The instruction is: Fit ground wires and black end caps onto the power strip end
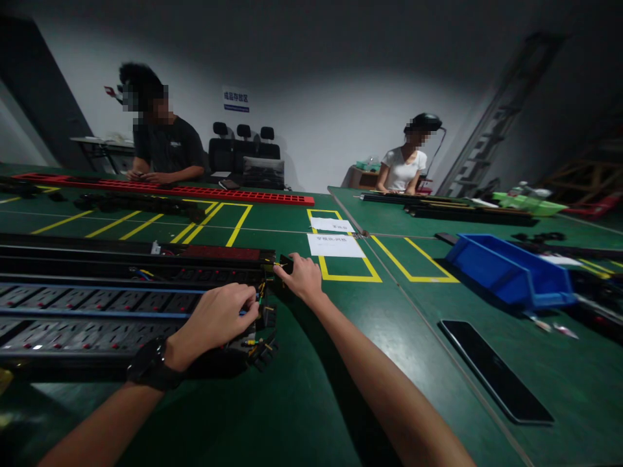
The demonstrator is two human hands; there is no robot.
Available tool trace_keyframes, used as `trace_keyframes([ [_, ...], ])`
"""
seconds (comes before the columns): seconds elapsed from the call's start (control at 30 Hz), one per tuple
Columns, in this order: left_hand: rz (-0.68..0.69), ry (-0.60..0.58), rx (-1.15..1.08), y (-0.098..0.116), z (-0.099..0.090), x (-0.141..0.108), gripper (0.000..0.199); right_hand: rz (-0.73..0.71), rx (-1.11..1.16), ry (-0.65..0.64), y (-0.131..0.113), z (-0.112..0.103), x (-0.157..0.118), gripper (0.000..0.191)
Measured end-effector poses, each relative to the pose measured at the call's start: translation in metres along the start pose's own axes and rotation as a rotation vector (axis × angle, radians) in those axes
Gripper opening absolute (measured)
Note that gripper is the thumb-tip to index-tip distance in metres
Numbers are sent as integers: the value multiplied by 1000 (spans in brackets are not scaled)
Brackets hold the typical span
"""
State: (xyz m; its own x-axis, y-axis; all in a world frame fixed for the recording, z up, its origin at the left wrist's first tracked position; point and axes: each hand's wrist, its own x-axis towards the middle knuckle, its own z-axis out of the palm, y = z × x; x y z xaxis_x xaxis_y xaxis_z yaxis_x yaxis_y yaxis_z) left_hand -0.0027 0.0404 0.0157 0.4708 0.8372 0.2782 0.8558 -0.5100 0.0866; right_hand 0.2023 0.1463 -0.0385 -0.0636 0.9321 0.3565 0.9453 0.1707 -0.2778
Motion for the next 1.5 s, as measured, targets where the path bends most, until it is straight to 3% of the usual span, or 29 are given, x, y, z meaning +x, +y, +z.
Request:
trace_keyframes([
  [0.57, -3, -7, 12, 0, 0, -1, 19, -34, -61, -17, 4, 5, 2, 38],
  [0.77, -2, -3, 11, 0, 0, -1, 19, -48, -96, 10, 2, 6, 0, 39],
  [0.97, 10, 12, 11, -1, 1, -1, 20, -170, -94, -19, 3, 8, 0, 28],
  [1.27, 18, 24, 8, -1, 0, -1, 21, -219, -98, 6, 1, 3, 0, 33],
  [1.4, 11, 13, 9, -1, 0, -1, 21, -166, -68, -30, 1, 5, 1, 26],
  [1.5, 8, 7, 11, -1, 0, -1, 21, -81, 24, -45, 3, 8, 4, 32],
])
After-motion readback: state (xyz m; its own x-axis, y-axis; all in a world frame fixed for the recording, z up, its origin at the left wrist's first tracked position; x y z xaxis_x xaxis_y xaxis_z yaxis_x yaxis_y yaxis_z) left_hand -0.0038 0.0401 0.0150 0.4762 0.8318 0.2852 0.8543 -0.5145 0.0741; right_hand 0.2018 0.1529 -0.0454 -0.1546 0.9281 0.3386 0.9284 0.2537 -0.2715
